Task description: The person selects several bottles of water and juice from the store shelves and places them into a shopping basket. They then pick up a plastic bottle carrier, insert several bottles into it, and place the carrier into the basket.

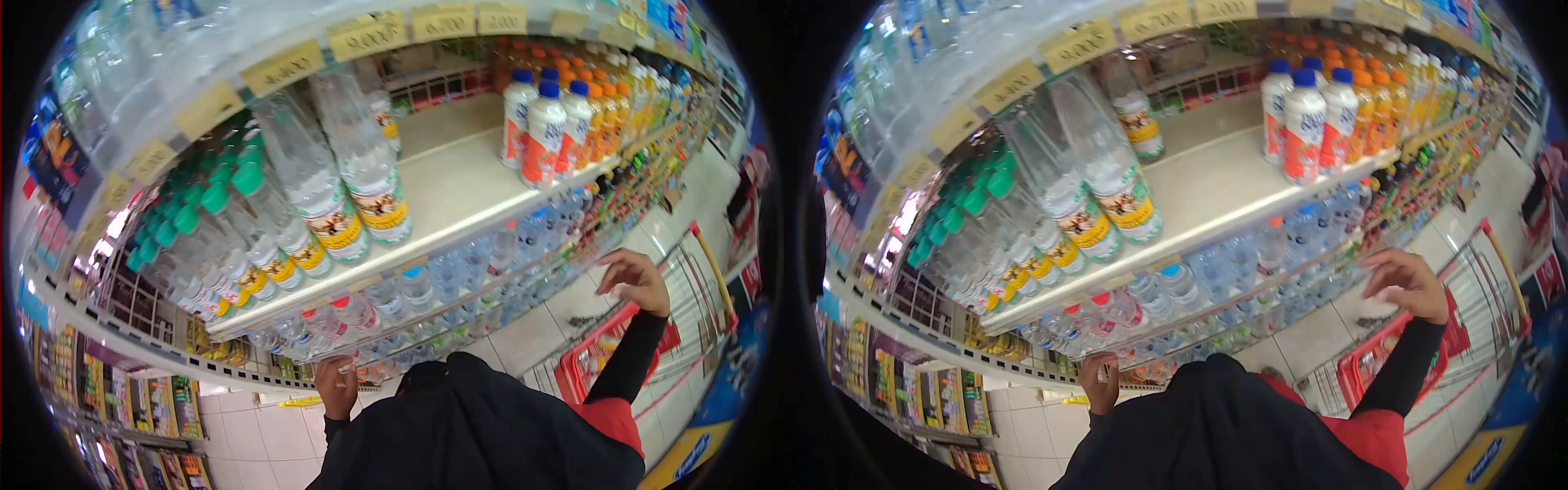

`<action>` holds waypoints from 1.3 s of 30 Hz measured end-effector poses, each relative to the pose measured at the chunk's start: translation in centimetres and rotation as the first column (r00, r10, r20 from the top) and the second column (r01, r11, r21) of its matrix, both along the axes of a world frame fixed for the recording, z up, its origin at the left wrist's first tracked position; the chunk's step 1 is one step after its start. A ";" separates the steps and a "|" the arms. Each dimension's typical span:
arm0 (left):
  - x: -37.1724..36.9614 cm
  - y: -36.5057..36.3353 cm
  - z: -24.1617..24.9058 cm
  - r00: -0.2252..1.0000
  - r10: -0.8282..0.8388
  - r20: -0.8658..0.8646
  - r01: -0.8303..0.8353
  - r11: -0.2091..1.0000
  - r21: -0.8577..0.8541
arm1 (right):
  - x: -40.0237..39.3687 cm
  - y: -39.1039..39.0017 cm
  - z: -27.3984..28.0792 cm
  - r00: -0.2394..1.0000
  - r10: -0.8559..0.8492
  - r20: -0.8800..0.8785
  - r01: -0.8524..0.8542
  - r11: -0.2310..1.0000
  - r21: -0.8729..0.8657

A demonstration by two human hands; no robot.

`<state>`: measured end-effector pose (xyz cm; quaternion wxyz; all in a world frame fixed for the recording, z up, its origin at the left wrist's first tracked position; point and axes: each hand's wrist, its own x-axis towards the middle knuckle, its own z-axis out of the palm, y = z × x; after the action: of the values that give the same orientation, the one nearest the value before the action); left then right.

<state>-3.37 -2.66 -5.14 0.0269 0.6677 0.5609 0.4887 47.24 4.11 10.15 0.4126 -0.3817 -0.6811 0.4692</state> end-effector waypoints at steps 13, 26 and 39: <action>8.5 6.6 -1.2 0.729 -0.665 -0.162 0.601 0.735 -0.315 | -1.0 -17.5 -34.6 0.279 -0.345 0.896 0.786 0.619 -0.007; 15.3 6.1 -4.4 0.542 -0.818 -0.192 0.663 0.556 -0.501 | 0.2 -16.6 -35.0 0.192 -0.608 0.771 0.744 0.602 0.289; 6.1 -1.9 -27.1 0.845 -0.497 -0.198 0.056 0.450 -0.891 | 15.4 -13.7 -43.0 -0.042 -0.988 0.151 0.971 -0.076 -0.227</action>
<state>2.73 -4.53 -32.25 0.3113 0.7384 0.5975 -0.0298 62.61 -9.59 -32.83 0.5886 -0.7910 -0.1115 0.1243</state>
